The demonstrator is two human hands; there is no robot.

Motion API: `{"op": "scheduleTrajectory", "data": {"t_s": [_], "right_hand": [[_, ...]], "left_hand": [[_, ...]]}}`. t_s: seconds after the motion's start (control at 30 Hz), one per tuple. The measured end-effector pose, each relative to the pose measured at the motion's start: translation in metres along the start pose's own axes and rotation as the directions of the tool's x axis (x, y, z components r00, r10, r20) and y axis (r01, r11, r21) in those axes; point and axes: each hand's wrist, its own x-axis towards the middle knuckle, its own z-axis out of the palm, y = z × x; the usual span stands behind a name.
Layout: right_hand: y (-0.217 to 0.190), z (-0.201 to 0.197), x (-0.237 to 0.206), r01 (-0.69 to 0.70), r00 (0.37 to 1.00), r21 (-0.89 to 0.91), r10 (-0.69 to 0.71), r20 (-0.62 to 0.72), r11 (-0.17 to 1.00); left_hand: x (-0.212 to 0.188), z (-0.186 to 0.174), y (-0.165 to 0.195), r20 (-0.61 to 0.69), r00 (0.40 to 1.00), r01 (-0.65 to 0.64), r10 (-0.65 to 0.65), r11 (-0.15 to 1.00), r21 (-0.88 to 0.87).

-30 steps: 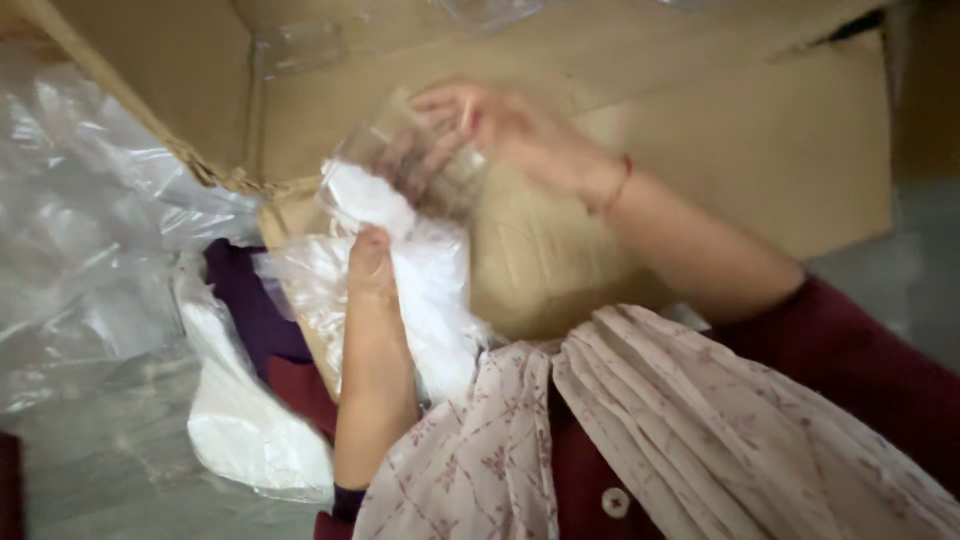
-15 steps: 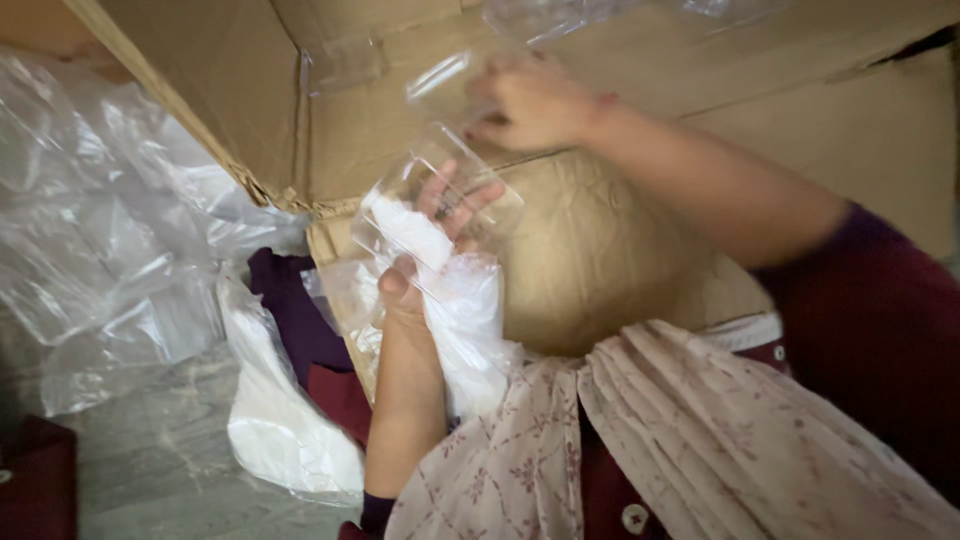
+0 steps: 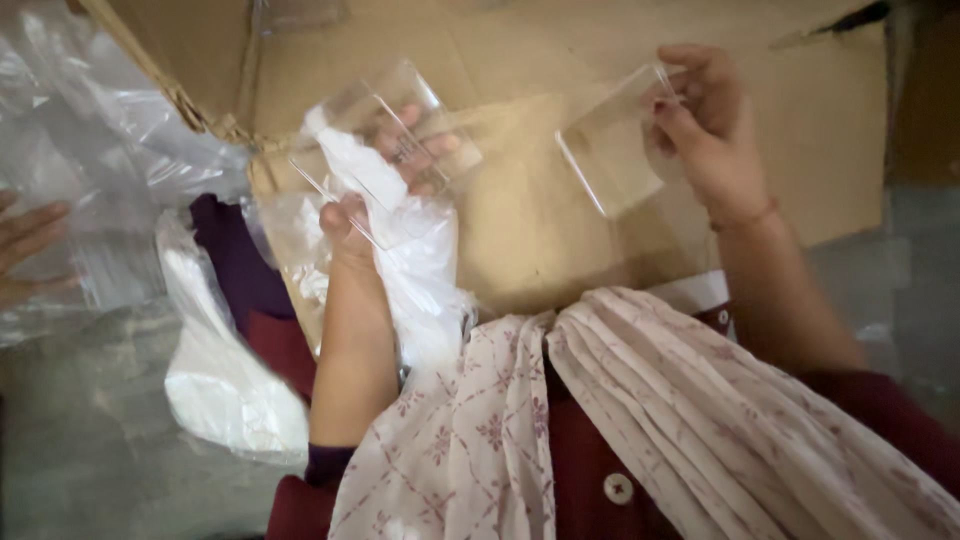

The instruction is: The person sits on the floor and wraps clear plastic boxes in white plastic bags, twisting the bag closed around each box, and places the wrapped boxes into a large cardboard carton, repeating the cycle for successive boxes.

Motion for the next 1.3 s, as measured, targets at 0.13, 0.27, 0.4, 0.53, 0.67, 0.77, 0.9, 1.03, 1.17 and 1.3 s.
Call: {"op": "scheduleTrajectory", "data": {"t_s": [0.13, 0.27, 0.4, 0.53, 0.67, 0.77, 0.9, 1.03, 1.17, 1.3], "right_hand": [[0.037, 0.018, -0.005, 0.432, 0.879, -0.694, -0.439, 0.184, 0.576], [0.047, 0.032, -0.007, 0.437, 0.855, -0.875, -0.398, 0.332, 0.208], [0.033, 0.044, 0.008, 0.476, 0.865, -0.663, -0.442, 0.237, 0.577], [0.009, 0.064, 0.017, 0.024, 0.933, 0.486, -0.194, 0.303, 0.874], [-0.011, 0.086, 0.008, -0.357, 0.87, 0.855, -0.2, 0.451, 0.376], [-0.015, 0.091, 0.003, -0.3, 0.901, 0.848, -0.162, 0.402, 0.436], [-0.01, 0.093, 0.002, -0.313, 0.896, 0.879, -0.195, 0.399, 0.36], [-0.004, 0.101, 0.003, -0.222, 0.904, 0.803, -0.192, 0.382, 0.554], [-0.003, 0.104, -0.003, -0.074, 0.875, 0.662, -0.269, 0.402, 0.746], [-0.001, 0.101, -0.009, 0.001, 0.881, 0.606, -0.286, 0.375, 0.796]], "left_hand": [[0.006, -0.023, -0.003, 0.084, 0.996, 0.032, -0.034, 0.999, 0.019], [0.011, -0.033, -0.004, 0.097, 0.988, 0.107, -0.118, 0.988, 0.116], [0.017, -0.01, -0.014, 0.054, 0.99, 0.123, -0.129, 0.987, 0.099], [0.026, 0.026, -0.03, 0.074, 0.986, 0.145, -0.149, 0.988, 0.061], [0.02, 0.029, -0.039, -0.029, 0.981, 0.195, -0.192, 0.97, 0.146], [0.008, -0.001, -0.041, -0.207, 0.958, 0.252, -0.197, 0.924, 0.286], [-0.006, -0.055, -0.051, -0.424, 0.885, 0.384, -0.191, 0.814, 0.435], [-0.014, -0.08, -0.061, -0.488, 0.848, 0.452, -0.207, 0.764, 0.461], [-0.017, -0.064, -0.06, -0.498, 0.839, 0.469, -0.219, 0.756, 0.457], [-0.015, -0.029, -0.056, -0.497, 0.834, 0.492, -0.241, 0.732, 0.471]]}}
